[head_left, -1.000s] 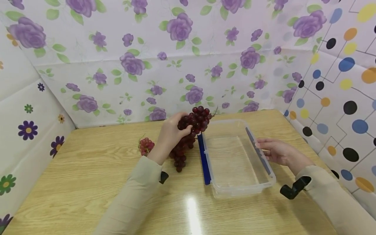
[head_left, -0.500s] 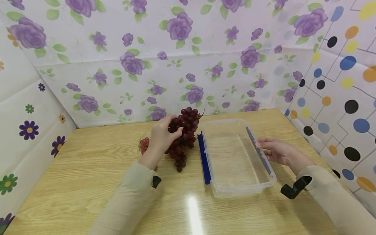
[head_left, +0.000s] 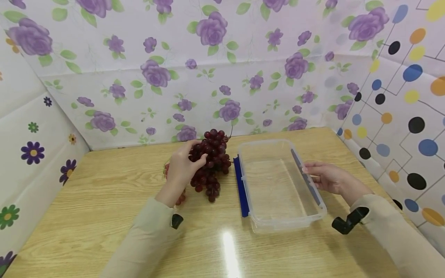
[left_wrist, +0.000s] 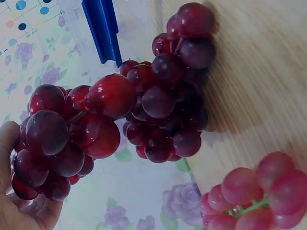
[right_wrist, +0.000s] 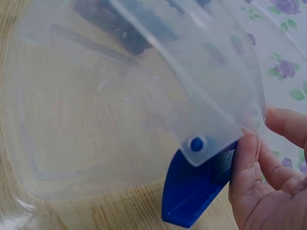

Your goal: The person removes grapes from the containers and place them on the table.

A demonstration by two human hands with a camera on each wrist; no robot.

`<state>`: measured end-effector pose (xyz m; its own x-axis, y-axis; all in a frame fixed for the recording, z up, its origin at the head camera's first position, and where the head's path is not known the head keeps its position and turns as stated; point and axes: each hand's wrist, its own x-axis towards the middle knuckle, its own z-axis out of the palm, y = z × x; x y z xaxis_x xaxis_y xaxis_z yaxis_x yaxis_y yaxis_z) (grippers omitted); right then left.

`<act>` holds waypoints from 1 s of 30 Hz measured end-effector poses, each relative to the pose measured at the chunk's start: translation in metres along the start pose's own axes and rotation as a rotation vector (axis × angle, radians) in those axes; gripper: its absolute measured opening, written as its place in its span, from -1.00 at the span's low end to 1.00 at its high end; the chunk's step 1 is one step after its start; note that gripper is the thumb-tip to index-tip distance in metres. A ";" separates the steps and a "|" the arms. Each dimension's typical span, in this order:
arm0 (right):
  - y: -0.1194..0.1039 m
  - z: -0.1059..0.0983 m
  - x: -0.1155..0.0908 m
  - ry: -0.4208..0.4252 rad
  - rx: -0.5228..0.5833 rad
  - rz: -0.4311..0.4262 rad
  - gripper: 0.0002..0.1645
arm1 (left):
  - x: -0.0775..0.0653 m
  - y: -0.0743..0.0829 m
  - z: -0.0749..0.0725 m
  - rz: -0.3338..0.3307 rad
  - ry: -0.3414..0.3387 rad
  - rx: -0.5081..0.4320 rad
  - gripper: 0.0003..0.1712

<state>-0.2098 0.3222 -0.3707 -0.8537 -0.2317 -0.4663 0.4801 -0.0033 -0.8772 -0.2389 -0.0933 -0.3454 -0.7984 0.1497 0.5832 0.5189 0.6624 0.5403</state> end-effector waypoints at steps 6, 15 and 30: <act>-0.001 0.001 -0.001 -0.008 -0.002 -0.004 -0.89 | -0.006 -0.011 -0.005 -0.022 0.024 -0.053 -0.61; -0.001 0.000 -0.001 -0.008 -0.009 -0.005 -0.88 | -0.015 -0.023 -0.018 0.008 0.092 -0.041 -0.62; -0.001 0.000 -0.001 -0.014 -0.002 0.000 -0.91 | -0.025 -0.037 -0.048 -0.074 0.150 -0.027 -0.61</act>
<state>-0.2095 0.3219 -0.3698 -0.8509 -0.2454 -0.4644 0.4794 -0.0015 -0.8776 -0.2236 -0.1563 -0.3506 -0.7812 -0.0112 0.6242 0.4702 0.6472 0.6000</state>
